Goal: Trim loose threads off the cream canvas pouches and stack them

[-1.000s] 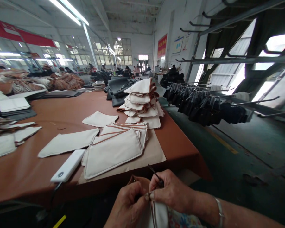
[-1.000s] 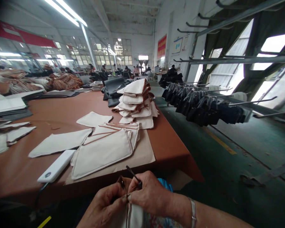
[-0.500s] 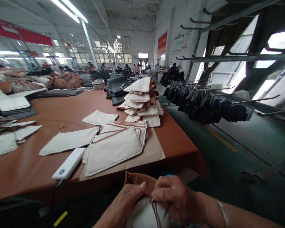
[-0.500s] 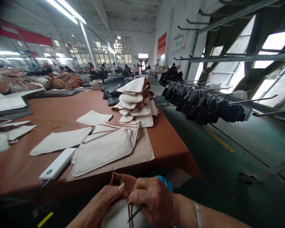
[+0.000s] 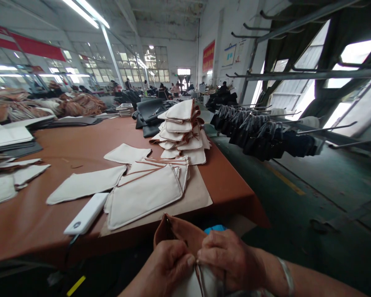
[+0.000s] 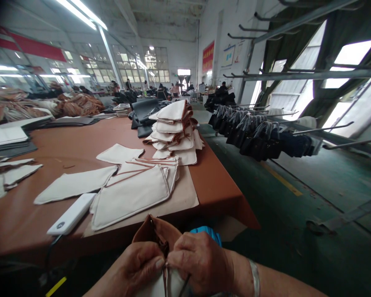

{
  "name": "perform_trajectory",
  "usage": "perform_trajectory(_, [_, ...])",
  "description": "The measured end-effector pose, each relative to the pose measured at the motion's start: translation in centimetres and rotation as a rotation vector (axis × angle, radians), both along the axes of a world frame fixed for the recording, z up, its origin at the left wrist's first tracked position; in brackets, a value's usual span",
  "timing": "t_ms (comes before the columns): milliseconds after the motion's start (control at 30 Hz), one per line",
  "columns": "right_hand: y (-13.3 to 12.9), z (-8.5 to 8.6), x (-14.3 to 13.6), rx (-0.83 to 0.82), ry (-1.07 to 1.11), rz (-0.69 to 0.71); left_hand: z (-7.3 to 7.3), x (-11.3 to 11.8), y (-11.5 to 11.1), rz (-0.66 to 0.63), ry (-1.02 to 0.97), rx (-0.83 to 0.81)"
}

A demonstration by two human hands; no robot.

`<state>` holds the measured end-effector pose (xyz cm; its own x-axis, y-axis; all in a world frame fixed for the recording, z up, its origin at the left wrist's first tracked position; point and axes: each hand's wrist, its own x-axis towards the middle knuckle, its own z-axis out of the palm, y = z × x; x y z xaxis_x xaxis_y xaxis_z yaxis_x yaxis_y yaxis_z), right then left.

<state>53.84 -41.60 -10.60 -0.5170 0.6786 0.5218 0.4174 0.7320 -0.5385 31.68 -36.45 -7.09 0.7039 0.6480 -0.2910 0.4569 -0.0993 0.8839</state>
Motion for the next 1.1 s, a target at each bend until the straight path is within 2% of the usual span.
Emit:
perform_trajectory(133, [0.8, 1.4, 0.2, -0.529, 0.311, -0.151, 0.6, 0.0, -0.1, -0.025, -0.026, 0.238])
perform_trajectory(200, [1.7, 2.4, 0.4, -0.746, 0.301, -0.119, 0.5, 0.1, 0.0, -0.057, -0.040, 0.344])
perform_trajectory(267, [2.6, 3.3, 0.6, -0.831, 0.220, -0.021, 0.3, 0.1, 0.2, -0.084, -0.055, 0.425])
perform_trajectory(400, [3.2, 4.0, 0.3, -0.825, 0.142, 0.147, -0.5, 0.1, 0.8, -0.176, -0.102, 0.521])
perform_trajectory(500, [2.7, 3.4, -0.2, -0.734, 0.155, 0.117, -1.2, -0.2, 0.9, -0.197, -0.153, 0.535])
perform_trajectory(567, [2.4, 2.9, -0.4, -0.620, 0.161, 0.083, -1.5, -0.3, 0.8, -0.116, -0.168, 0.432])
perform_trajectory(633, [2.2, 2.6, -0.5, -0.549, 0.172, 0.075, -1.5, -0.4, 0.6, -0.066, -0.159, 0.182])
perform_trajectory(700, [2.2, 2.6, -0.3, -0.572, 0.198, 0.081, -1.1, -0.6, 0.7, -0.039, -0.154, -0.022])
perform_trajectory(833, [2.4, 2.7, 0.2, -0.658, 0.225, 0.090, 0.0, -1.1, 1.4, 0.089, -0.181, -0.044])
perform_trajectory(1000, [2.5, 2.5, 0.4, -0.666, 0.239, 0.079, -0.1, -1.2, 1.7, -0.092, -0.213, -0.333])
perform_trajectory(1100, [2.5, 2.2, 0.2, -0.700, 0.267, 0.058, -0.8, -1.1, 1.5, -0.047, -0.190, -0.251])
